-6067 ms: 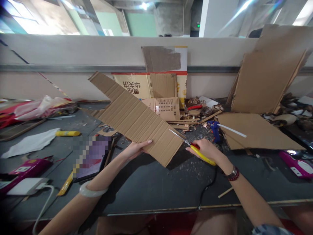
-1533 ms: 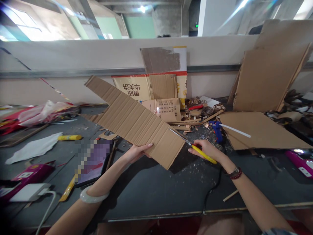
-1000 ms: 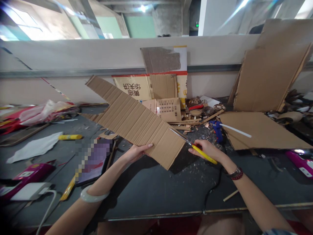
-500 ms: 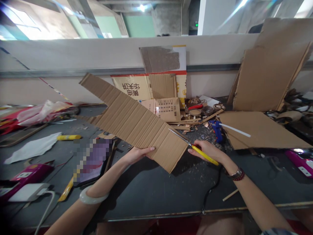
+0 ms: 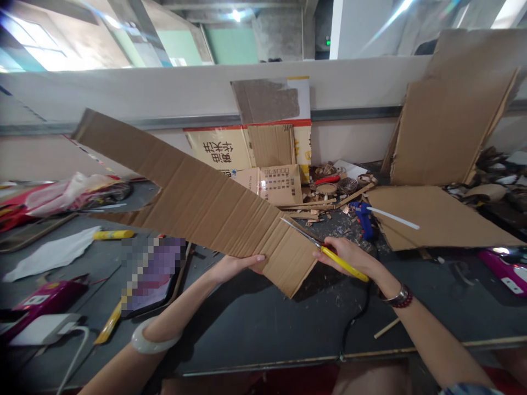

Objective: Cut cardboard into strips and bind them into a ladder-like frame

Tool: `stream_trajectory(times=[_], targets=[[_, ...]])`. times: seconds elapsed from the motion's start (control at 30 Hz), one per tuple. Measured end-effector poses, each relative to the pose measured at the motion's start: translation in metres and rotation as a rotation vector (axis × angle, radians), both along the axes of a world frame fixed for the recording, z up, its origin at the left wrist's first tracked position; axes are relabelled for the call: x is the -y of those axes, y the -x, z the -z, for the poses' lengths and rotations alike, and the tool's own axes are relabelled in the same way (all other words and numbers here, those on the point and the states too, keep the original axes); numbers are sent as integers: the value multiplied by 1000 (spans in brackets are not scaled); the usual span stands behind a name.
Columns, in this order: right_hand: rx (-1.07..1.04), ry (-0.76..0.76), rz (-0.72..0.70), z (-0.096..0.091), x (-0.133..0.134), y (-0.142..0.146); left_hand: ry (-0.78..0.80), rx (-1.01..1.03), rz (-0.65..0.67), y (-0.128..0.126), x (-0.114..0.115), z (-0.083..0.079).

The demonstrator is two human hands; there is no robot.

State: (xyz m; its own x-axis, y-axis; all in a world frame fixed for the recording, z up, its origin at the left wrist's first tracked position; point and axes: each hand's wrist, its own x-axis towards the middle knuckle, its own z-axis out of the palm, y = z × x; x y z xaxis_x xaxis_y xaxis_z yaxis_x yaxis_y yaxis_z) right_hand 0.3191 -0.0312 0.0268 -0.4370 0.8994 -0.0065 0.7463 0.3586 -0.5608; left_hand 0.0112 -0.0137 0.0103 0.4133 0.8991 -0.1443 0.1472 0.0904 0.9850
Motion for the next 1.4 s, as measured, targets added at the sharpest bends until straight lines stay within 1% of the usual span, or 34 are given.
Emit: stream_trajectory(times=[0.13,0.27,0.33,0.43,0.5,0.67,0.8,0.9,1.03,1.2,1.4], targets=[[3,-66,47,-1,1,5,31,46,-5,2,-1,1],[-9,-126,65,0,1,8,170,154,3,7,-5,6],[-14,-127,45,0,0,8,231,202,33,9,-7,8],[-19,-82,-35,0,-1,4,257,247,63,12,-10,10],[-25,-62,-66,2,-2,2,260,255,66,13,-11,11],[-68,-65,-22,6,-3,2,237,230,11,6,-8,12],[-120,-54,-3,2,0,8,113,178,-83,-5,-2,12],[-115,-29,11,-3,2,11,57,153,-111,-8,0,12],[-64,-69,8,-5,3,13,72,146,-104,-5,-1,12],[7,-136,52,-2,3,14,95,152,-95,0,-4,13],[46,-157,50,0,4,15,124,172,-84,0,-4,11]])
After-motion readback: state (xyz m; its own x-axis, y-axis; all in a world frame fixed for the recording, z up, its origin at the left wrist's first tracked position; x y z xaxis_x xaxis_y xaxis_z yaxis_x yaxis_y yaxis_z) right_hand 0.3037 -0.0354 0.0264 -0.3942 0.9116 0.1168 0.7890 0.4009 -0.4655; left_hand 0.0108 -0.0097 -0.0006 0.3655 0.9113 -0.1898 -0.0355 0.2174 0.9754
